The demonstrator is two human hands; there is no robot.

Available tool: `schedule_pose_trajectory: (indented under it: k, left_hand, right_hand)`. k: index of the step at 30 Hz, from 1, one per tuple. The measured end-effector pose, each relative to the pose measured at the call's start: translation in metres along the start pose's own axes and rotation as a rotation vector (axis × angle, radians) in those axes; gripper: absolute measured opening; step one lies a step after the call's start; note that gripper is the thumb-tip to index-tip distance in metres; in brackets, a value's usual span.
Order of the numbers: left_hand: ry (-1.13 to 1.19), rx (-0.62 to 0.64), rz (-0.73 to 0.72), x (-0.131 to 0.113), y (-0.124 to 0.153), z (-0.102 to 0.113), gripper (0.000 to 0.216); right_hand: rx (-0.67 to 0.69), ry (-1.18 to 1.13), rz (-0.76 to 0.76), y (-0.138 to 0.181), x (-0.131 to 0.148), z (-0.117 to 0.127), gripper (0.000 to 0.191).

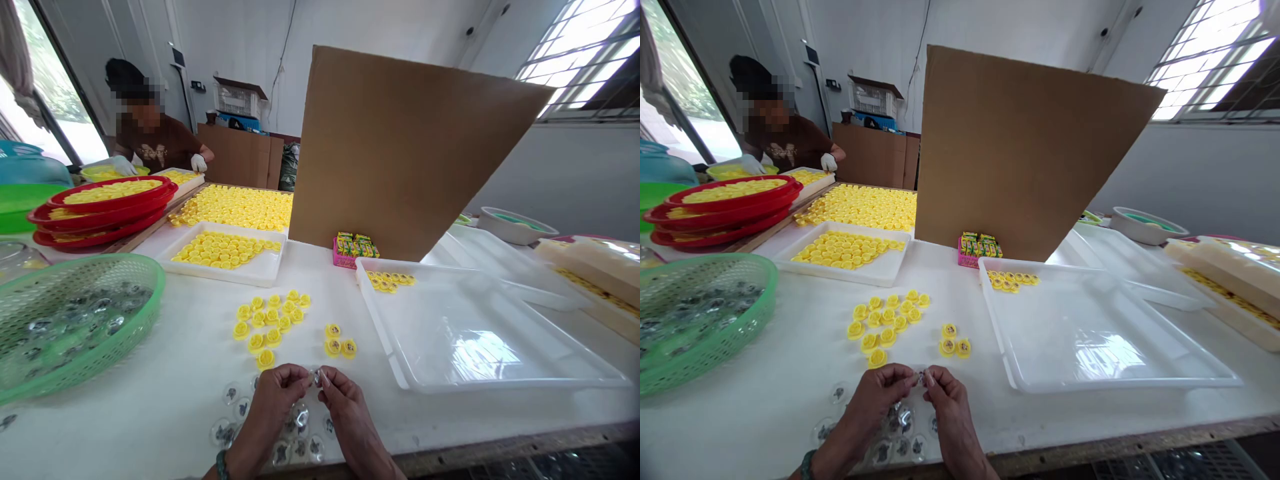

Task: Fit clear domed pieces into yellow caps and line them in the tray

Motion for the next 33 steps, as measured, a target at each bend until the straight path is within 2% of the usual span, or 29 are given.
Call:
schedule_pose_trajectory:
  k: [3,5,8,12,14,18,19,21,24,28,33]
  left_hand:
    - [0.047,-0.014,0.006,-0.001,0.001,0.006,0.032]
    - [0.083,0.0,0.017,-0.001,0.002,0.01,0.032]
    - [0.121,0.026,0.012,0.001,0.005,0.012,0.033]
    - [0.108,0.064,-0.027,0.002,0.01,0.015,0.03]
    - [-0.07,0.016,-0.08,-0.003,0.013,0.028,0.026]
    - [-0.663,-0.316,-0.114,-0.023,0.015,0.074,0.023]
    - [-0.775,-0.357,-0.099,-0.026,0.014,0.082,0.023]
    - [-0.914,-0.338,-0.061,-0.029,0.008,0.088,0.022]
    - [-0.957,-0.234,-0.043,-0.024,-0.002,0.078,0.017]
    - [-0.938,-0.137,-0.094,-0.017,-0.016,0.049,0.013]
    - [-0.938,-0.069,-0.19,-0.014,-0.032,0.025,0.019]
  right_hand:
    - [0.022,0.226,0.074,0.003,0.002,0.0,0.026]
    - [0.042,0.378,0.19,0.005,0.009,-0.002,0.024]
    - [0.118,0.579,0.378,0.008,0.021,-0.013,0.037]
    - [0.183,0.762,0.536,0.012,0.029,-0.029,0.033]
    - [0.186,0.81,0.562,0.011,0.029,-0.034,0.032]
    - [0.128,0.858,0.499,0.004,0.026,-0.03,0.03]
    - [0.116,0.861,0.476,0.002,0.024,-0.027,0.029]
    - [0.102,0.857,0.442,-0.001,0.023,-0.022,0.029]
    - [0.1,0.843,0.41,-0.007,0.023,-0.015,0.03]
    - [0.157,0.873,0.434,-0.02,0.029,-0.013,0.034]
    - [0.326,1.024,0.464,-0.043,0.037,-0.023,0.033]
Point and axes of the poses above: each hand's wrist, its own y-axis away from the middle knuckle, its own z-axis out of the back of the hand, x = y × z, the point moved 6 cm from there along -y, towards the middle knuckle, and after that the axes turned 2 degrees about -y, right-handed, at the moved point
